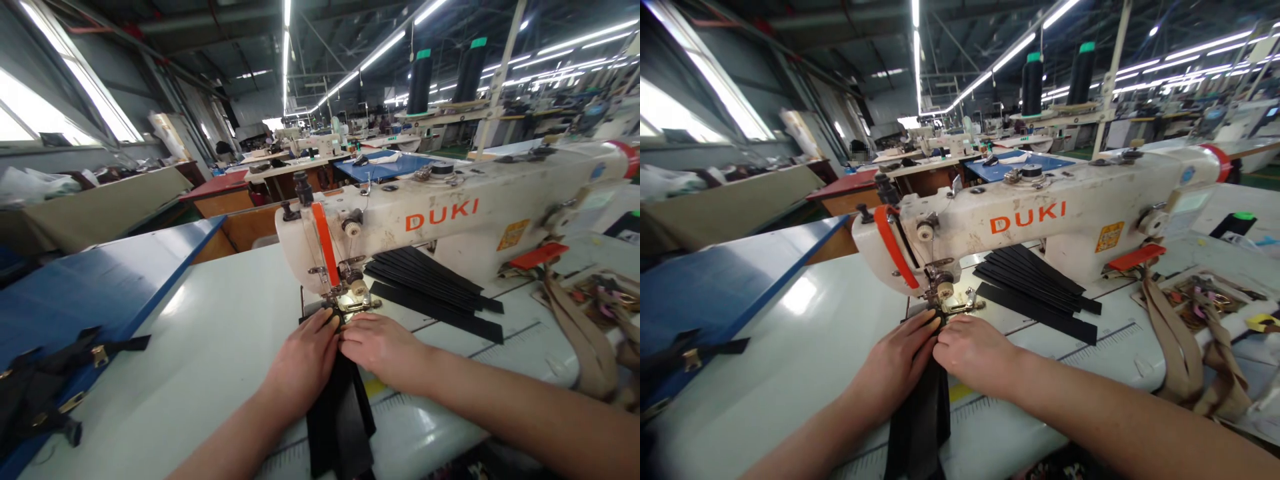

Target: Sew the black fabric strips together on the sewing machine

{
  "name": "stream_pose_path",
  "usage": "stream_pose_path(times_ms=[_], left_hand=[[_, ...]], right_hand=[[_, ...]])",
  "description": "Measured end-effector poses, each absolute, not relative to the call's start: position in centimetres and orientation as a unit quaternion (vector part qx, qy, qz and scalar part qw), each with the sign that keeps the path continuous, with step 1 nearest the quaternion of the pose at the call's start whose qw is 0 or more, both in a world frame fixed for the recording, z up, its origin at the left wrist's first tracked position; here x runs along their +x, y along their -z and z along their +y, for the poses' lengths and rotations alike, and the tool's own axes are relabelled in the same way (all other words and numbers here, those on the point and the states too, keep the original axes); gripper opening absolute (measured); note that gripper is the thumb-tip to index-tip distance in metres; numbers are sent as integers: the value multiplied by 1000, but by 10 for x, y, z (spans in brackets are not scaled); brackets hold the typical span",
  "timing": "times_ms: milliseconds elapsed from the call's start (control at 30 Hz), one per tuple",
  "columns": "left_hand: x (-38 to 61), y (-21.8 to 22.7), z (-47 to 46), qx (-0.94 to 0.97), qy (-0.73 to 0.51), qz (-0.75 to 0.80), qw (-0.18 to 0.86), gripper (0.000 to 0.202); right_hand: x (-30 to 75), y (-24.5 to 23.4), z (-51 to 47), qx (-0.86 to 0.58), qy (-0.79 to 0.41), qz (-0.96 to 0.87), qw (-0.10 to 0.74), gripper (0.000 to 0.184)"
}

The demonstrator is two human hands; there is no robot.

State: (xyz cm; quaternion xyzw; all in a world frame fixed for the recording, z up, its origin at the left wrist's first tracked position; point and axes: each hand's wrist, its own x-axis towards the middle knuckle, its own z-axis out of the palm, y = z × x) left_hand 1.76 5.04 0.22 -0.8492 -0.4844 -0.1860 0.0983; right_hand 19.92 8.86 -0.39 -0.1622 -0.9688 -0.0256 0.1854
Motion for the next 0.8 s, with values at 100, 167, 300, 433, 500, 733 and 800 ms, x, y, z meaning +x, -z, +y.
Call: stream_pose_path(times_ms=[100, 167, 300, 433, 500, 733, 800], left_hand=[[20, -4, 35, -848, 187, -488, 93, 32], [24, -6, 13, -849, 184, -487, 87, 32], [31, -7, -37, -873, 174, -441, 112, 42], [34, -8, -62, -897, 166, -374, 165, 36], [34, -6, -64, -901, 171, -356, 179, 30], [30, 2, -62, -916, 163, -301, 207, 32], [29, -1, -61, -917, 166, -294, 212, 35]], right_hand=[[207, 1, 82, -179, 4, -966, 188, 13], [216, 1, 74, -196, -16, -959, 201, 19], [237, 3, 49, -233, -79, -940, 237, 22], [247, 2, 24, -233, -114, -936, 237, 19], [250, 1, 16, -227, -132, -934, 244, 21], [256, 2, 7, -207, -166, -927, 266, 23], [257, 3, 7, -203, -169, -928, 262, 23]])
